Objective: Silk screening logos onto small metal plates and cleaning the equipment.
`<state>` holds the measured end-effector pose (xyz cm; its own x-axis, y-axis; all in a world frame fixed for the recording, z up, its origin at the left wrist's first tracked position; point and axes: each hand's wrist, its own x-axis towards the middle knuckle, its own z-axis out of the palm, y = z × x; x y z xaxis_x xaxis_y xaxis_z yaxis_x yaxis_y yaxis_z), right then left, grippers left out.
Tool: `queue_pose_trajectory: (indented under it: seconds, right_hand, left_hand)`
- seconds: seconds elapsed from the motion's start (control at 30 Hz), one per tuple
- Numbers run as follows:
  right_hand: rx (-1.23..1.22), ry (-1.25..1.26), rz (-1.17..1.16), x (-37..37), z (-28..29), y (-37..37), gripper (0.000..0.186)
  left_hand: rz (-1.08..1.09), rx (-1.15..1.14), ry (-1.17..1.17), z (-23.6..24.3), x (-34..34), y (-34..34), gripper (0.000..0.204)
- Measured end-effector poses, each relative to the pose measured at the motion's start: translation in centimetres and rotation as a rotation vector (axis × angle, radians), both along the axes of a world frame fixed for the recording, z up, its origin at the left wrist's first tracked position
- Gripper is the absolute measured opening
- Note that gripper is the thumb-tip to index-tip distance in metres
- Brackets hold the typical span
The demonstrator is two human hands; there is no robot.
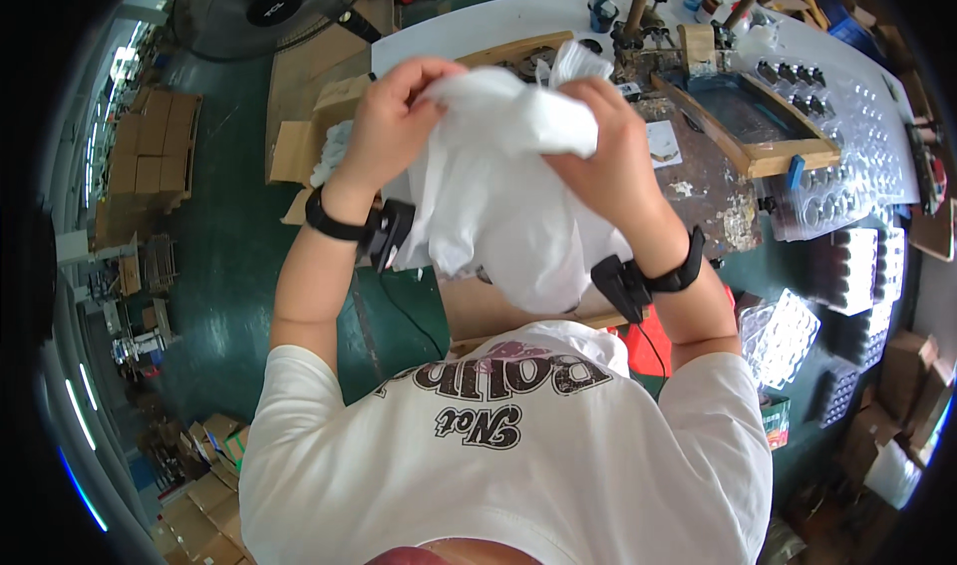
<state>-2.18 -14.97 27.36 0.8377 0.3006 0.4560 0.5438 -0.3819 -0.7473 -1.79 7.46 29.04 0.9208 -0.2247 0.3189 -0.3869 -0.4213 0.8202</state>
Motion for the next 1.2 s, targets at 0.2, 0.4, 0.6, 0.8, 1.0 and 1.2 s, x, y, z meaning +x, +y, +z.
queue_pose_trajectory:
  seconds: [0.2, 0.4, 0.6, 0.8, 1.0, 1.2]
  right_hand:
    - [0.022, -0.001, -0.027, 1.4, 0.3, 0.6, 0.040]
    - [0.066, -0.053, -0.063, -0.6, 0.7, 2.3, 0.037]
    - [-0.070, -0.255, 0.039, -3.5, 0.5, 7.5, 0.034]
    - [0.291, 0.299, 0.476, -14.2, 0.1, 16.4, 0.034]
    - [0.218, 0.477, 0.973, -25.2, 1.6, 22.2, 0.047]
    - [0.066, 0.546, 1.295, -28.5, 0.1, 22.2, 0.046]
  left_hand:
    - [0.011, -0.061, -0.054, 0.3, -0.6, 0.2, 0.023]
    - [0.084, 0.028, 0.002, -1.6, -5.1, 2.4, 0.041]
    - [0.065, -0.105, -0.141, -3.6, -13.9, 4.5, 0.061]
    - [0.168, -0.211, 0.106, -3.2, -25.3, 6.8, 0.062]
    - [0.558, -0.422, 0.042, -5.0, -38.2, 10.2, 0.049]
    - [1.095, -0.607, -0.027, -4.0, -55.9, 8.8, 0.042]
